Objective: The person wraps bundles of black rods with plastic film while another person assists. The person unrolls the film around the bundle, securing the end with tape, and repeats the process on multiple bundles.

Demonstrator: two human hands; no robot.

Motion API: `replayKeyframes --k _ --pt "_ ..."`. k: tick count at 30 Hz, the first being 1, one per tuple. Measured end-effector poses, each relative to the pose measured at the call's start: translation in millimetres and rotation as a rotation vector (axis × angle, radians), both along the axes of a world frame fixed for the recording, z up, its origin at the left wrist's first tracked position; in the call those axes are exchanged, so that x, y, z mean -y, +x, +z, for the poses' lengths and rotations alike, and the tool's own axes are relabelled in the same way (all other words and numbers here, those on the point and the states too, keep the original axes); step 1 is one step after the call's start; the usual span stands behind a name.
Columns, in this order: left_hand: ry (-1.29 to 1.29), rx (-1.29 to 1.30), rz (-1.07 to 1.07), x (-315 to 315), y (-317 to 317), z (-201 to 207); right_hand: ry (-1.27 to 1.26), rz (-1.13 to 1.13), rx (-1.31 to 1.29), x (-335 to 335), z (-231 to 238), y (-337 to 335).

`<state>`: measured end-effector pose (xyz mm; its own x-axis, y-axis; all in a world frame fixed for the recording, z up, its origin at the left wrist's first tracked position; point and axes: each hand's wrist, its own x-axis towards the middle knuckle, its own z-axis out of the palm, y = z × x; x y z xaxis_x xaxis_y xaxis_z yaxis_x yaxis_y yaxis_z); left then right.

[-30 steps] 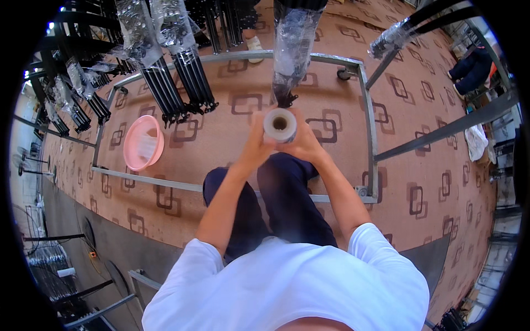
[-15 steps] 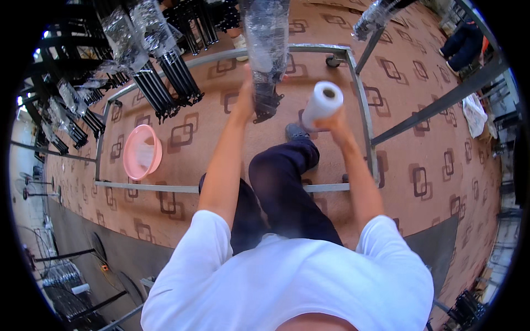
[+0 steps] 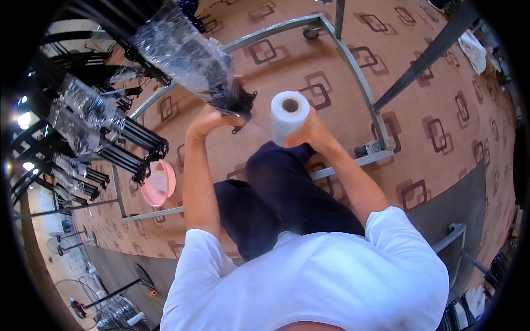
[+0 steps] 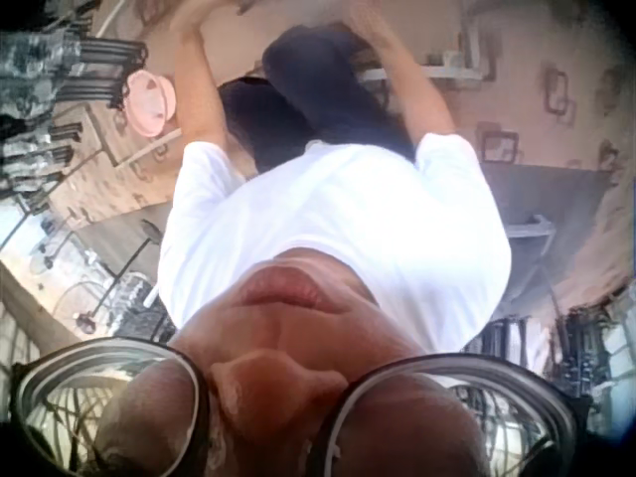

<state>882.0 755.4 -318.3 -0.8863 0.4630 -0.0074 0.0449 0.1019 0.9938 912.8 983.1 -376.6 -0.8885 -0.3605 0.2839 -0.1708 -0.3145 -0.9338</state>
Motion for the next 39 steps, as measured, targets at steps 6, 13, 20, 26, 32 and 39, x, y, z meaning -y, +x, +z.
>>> replayKeyframes --k 6,13,20,26,32,39 --pt "-0.016 -0.085 0.016 2.3 -10.6 -16.1 0.1 -0.127 -0.052 -15.9 -0.9 -32.3" --pt "-0.038 -0.149 0.307 -30.5 3.2 -15.9 0.111 0.031 0.071 55.7 -31.6 -155.4" --pt "-0.876 -0.622 0.278 -4.9 15.0 -0.4 -0.163 0.45 0.019 156.4 -12.9 -167.5" --pt "-0.598 -0.427 1.086 4.9 67.9 -35.9 -0.192 0.664 0.279 185.0 -19.5 -155.3" --pt "0.05 -0.129 0.922 29.8 56.0 -71.9 -0.121 0.798 0.392 181.8 -19.2 -145.4" --pt "-0.166 -0.288 0.919 24.4 88.5 -80.0 0.212 0.977 0.448 145.3 -14.3 -139.7"
